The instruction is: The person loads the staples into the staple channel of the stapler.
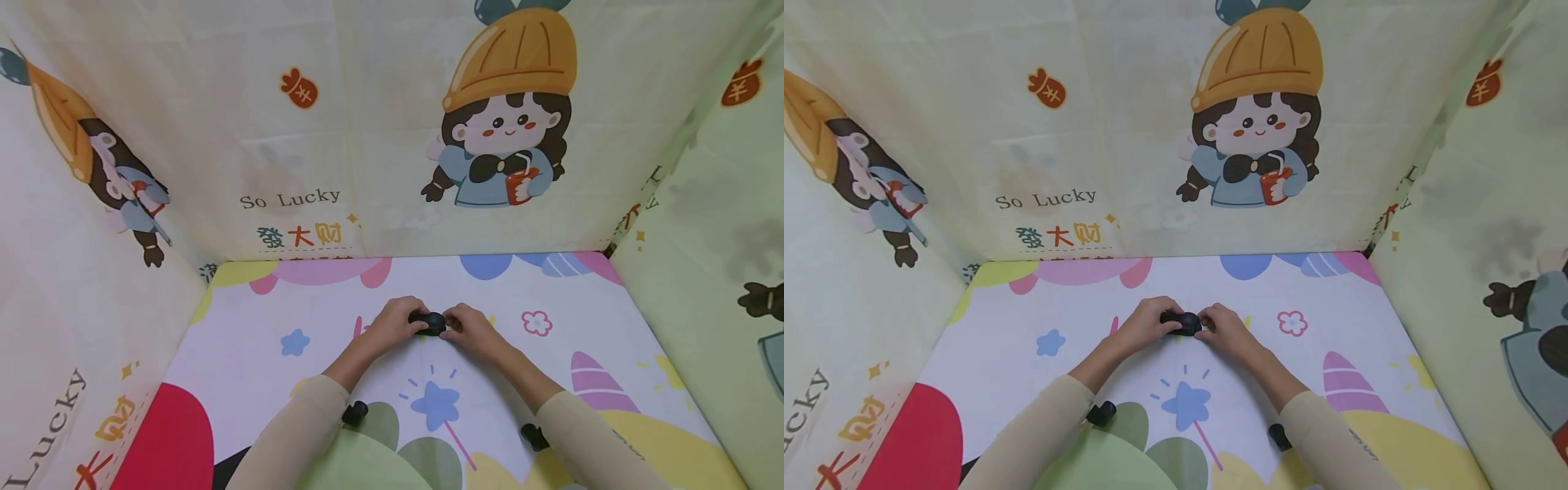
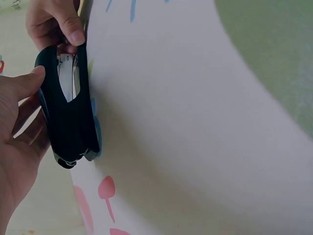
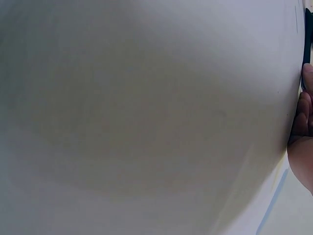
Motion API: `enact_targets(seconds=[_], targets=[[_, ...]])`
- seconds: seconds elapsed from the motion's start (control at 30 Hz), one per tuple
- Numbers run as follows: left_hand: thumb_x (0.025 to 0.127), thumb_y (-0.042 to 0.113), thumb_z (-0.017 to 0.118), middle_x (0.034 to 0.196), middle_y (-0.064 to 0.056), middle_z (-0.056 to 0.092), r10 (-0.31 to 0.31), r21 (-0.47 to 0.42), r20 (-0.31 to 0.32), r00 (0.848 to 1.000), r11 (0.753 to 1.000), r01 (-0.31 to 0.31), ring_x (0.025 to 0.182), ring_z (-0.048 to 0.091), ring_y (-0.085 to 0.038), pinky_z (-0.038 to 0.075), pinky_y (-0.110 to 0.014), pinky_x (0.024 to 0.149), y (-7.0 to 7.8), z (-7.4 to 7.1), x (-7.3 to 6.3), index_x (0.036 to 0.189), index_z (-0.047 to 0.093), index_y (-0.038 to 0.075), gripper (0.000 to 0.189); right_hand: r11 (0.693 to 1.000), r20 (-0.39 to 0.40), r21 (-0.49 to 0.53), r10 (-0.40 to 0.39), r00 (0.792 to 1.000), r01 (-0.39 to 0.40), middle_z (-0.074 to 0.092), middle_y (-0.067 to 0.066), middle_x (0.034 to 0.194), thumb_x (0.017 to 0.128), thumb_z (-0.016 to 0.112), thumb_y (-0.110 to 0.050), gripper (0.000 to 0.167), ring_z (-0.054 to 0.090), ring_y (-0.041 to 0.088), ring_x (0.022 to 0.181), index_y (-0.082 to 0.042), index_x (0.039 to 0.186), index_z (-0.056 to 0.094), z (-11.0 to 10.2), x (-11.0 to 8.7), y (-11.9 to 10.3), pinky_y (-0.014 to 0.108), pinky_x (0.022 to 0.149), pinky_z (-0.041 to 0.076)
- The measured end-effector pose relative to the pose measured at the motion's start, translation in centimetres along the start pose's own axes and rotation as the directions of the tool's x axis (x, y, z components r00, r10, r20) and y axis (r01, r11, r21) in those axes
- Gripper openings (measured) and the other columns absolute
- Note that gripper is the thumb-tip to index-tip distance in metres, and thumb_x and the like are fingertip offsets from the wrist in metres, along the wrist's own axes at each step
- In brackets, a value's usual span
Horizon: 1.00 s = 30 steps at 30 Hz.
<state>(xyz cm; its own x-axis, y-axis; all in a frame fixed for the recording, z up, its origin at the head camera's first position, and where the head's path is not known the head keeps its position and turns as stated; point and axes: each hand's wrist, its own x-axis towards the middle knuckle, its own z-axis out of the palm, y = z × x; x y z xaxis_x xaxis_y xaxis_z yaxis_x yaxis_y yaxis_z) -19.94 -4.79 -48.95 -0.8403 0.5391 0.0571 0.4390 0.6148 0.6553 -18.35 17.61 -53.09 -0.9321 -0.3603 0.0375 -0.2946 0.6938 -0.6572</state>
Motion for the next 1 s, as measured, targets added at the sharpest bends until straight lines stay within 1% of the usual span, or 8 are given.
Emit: enact_targets(seconds=[0.1, 0.17, 0.27, 0.47, 0.63, 0.87, 1.0], targets=[[0.093, 0.014, 0.078, 0.113, -0.006, 0.074, -0.021, 0.024, 0.009, 1.0, 0.999, 0.021, 0.108, 0.067, -0.021, 0.053, -0.039, 0.101, 0.19, 0.11, 0.04, 0.11, 0.076, 0.008, 0.018, 1.0, 0.002, 0.002, 0.005, 1.0, -0.005, 0.063, 0.004, 0.095, 0.088, 0.083, -0.016, 0.026, 0.056, 0.014, 0.085, -0.004, 0.108, 0.073, 0.0, -0.01, -0.09, 0.031, 0.08, 0.052], [0.093, 0.014, 0.078, 0.112, -0.006, 0.074, -0.024, 0.037, 0.011, 1.0, 0.999, 0.023, 0.106, 0.067, -0.021, 0.053, -0.04, 0.101, 0.3, 0.12, 0.09, 0.109, 0.076, 0.007, 0.018, 1.0, 0.004, 0.003, 0.01, 1.0, -0.01, 0.063, 0.004, 0.095, 0.088, 0.083, -0.016, 0.027, 0.056, 0.014, 0.086, -0.004, 0.109, 0.073, 0.02, -0.02, -0.14, 0.031, 0.08, 0.052], [0.093, 0.014, 0.078, 0.11, -0.007, 0.075, -0.014, 0.062, 0.014, 1.0, 0.998, 0.013, 0.105, 0.067, -0.021, 0.053, -0.039, 0.099, 0.45, 0.09, 0.15, 0.109, 0.077, 0.007, 0.017, 1.0, 0.009, 0.009, 0.022, 1.0, -0.022, 0.062, 0.004, 0.096, 0.088, 0.084, -0.016, 0.027, 0.056, 0.015, 0.086, -0.005, 0.109, 0.073, 0.07, 0.01, -0.21, 0.032, 0.082, 0.052], [0.093, 0.014, 0.078, 0.11, -0.009, 0.075, 0.009, 0.079, 0.015, 1.0, 0.997, -0.01, 0.104, 0.068, -0.023, 0.054, -0.039, 0.099, 0.5, 0.11, 0.26, 0.108, 0.077, 0.005, 0.017, 1.0, -0.001, 0.013, 0.012, 1.0, -0.012, 0.062, 0.004, 0.095, 0.087, 0.084, -0.015, 0.027, 0.057, 0.015, 0.086, -0.004, 0.108, 0.072, 0.07, 0.02, -0.2, 0.033, 0.081, 0.052], [0.093, 0.014, 0.078, 0.108, -0.008, 0.075, 0.002, 0.094, 0.028, 1.0, 0.996, -0.005, 0.103, 0.068, -0.022, 0.054, -0.039, 0.097, 0.6, 0.14, 0.25, 0.107, 0.077, 0.005, 0.016, 1.0, -0.003, 0.014, 0.001, 1.0, -0.001, 0.063, 0.005, 0.096, 0.088, 0.083, -0.015, 0.026, 0.057, 0.015, 0.086, -0.004, 0.109, 0.072, 0.24, -0.04, -0.08, 0.032, 0.081, 0.053], [0.093, 0.013, 0.078, 0.106, -0.008, 0.075, 0.006, 0.124, 0.029, 1.0, 0.992, -0.01, 0.1, 0.068, -0.022, 0.055, -0.037, 0.096, 0.85, 0.32, 0.54, 0.105, 0.077, 0.005, 0.015, 1.0, -0.005, 0.016, 0.006, 1.0, -0.005, 0.063, 0.005, 0.095, 0.088, 0.083, -0.016, 0.026, 0.057, 0.015, 0.086, -0.004, 0.108, 0.072, 0.11, -0.04, 0.07, 0.032, 0.08, 0.052], [0.092, 0.013, 0.078, 0.104, -0.007, 0.074, 0.001, 0.139, 0.025, 1.0, 0.99, -0.004, 0.099, 0.067, -0.021, 0.055, -0.036, 0.094, 0.95, 0.46, 0.7, 0.104, 0.077, 0.006, 0.013, 1.0, -0.011, 0.012, -0.005, 1.0, 0.005, 0.063, 0.005, 0.095, 0.088, 0.083, -0.016, 0.026, 0.056, 0.015, 0.085, -0.004, 0.107, 0.072, 0.09, -0.06, 0.25, 0.032, 0.08, 0.052]])
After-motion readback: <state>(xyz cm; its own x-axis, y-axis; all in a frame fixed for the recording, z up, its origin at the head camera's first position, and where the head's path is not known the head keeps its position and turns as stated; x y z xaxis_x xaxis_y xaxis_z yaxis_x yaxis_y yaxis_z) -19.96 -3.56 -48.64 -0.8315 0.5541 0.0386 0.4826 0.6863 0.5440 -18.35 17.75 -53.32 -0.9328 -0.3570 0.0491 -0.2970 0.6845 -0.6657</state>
